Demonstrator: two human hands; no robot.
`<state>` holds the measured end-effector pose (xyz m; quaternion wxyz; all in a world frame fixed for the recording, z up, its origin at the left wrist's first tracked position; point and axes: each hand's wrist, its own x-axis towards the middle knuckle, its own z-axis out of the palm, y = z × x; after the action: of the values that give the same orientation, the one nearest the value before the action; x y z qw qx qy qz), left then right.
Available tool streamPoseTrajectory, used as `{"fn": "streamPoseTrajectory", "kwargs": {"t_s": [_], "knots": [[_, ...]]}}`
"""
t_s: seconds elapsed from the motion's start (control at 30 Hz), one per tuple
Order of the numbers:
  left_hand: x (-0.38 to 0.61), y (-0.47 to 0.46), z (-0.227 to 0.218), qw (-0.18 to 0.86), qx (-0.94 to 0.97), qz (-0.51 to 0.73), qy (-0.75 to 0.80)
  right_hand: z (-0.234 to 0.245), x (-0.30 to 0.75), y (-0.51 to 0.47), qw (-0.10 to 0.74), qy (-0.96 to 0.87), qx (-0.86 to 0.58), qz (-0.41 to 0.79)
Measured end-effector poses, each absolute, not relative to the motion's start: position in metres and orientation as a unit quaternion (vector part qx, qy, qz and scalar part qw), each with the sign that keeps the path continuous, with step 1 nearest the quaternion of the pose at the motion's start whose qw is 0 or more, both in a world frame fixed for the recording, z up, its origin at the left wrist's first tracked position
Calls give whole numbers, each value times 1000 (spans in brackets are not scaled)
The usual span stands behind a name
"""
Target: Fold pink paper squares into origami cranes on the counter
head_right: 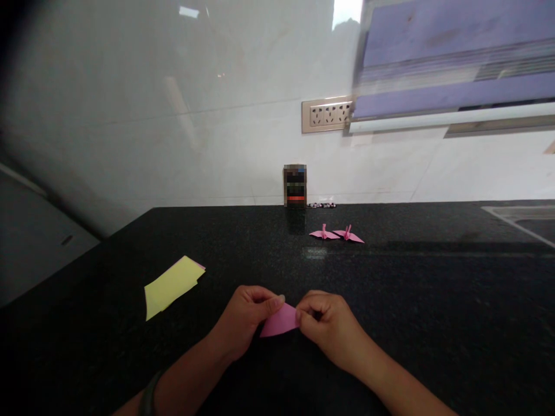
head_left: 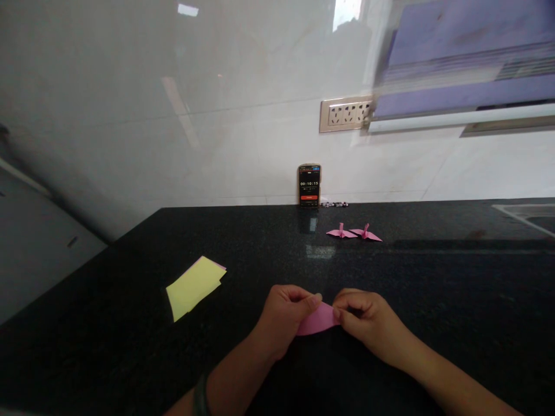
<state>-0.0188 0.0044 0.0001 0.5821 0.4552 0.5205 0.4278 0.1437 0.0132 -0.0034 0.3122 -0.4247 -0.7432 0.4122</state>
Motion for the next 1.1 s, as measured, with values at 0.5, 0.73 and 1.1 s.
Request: {"fn": "streamPoseTrajectory", "kwargs": {"t_s": [0.5,0.73,1.1], "knots": [[-39,16,4,376,617,410,557,3,157,15,287,-732,-371,495],[-26,-1,11,282,811,216,465,6,146,-6,275,-808,-185,488],[-24,0,4,325,771,249,488,7,142,-10,186,-929,-144,286]]}}
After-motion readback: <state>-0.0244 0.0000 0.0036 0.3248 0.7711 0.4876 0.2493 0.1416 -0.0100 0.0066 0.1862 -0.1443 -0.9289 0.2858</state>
